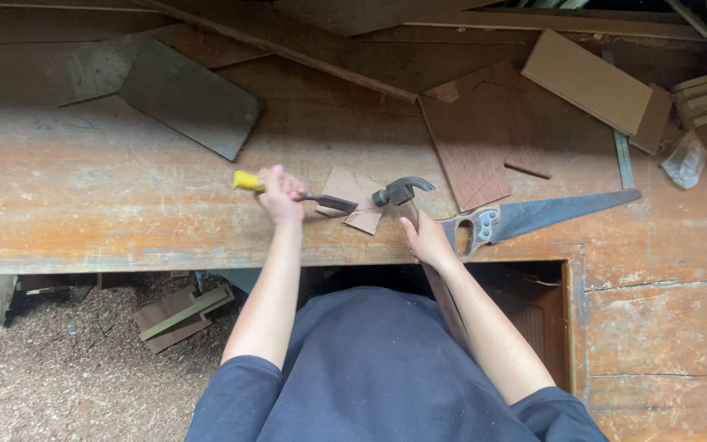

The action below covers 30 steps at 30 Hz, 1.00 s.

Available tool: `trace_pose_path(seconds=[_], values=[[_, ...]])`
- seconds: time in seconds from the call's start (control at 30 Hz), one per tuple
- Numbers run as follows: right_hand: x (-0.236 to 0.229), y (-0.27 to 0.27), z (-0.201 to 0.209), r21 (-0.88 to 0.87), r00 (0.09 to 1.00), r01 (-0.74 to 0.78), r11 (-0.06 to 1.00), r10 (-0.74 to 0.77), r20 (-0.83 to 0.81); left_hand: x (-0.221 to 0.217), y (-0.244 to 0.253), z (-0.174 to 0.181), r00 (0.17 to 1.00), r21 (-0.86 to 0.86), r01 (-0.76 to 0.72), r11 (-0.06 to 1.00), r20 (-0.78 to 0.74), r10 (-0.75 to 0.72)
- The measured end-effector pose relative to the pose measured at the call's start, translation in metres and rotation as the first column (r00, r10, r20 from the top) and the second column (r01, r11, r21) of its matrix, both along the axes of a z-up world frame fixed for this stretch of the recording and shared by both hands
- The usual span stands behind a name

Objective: The person uses a chisel and hammer to carve a small wooden piece on a workbench. They repeatedly strike the chisel to remove material and shape the wood, adjusting the chisel position as needed.

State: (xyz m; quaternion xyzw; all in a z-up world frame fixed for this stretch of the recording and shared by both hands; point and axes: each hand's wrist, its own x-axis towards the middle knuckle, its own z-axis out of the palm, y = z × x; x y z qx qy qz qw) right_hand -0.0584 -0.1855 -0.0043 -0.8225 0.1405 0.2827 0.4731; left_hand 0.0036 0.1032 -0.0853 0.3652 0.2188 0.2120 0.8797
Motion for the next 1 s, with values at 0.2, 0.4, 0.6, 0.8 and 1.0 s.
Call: trace_pose_path(seconds=[0.2, 0.4, 0.6, 0.8, 1.0], values=[[0.002, -0.001, 0.003, 0.015, 0.999, 0.016, 1.000, -0.015, -0.029, -0.013, 0.022, -0.017, 0.995, -0.271, -0.084, 0.959, -0.069, 0.068], [0.003, 0.000, 0.005, -0.087, 0.999, -0.053, 0.995, 0.054, 0.009, -0.006, -0.006, 0.009, 0.981, 0.053, 0.173, 0.983, 0.077, -0.177], [0.004, -0.001, 0.005, -0.094, 0.998, -0.057, 0.994, 0.057, 0.002, -0.008, -0.041, 0.037, 0.922, 0.255, 0.327, 0.910, 0.124, -0.366], [0.003, -0.001, 0.002, -0.129, 0.996, -0.083, 0.988, 0.084, 0.004, -0.010, -0.056, 0.065, 0.879, 0.570, 0.372, 0.733, 0.038, -0.476], [0.002, -0.002, -0.005, -0.155, 0.991, -0.094, 0.983, 0.108, 0.080, -0.010, -0.067, 0.082, 0.879, 0.841, 0.234, 0.487, 0.031, -0.475]])
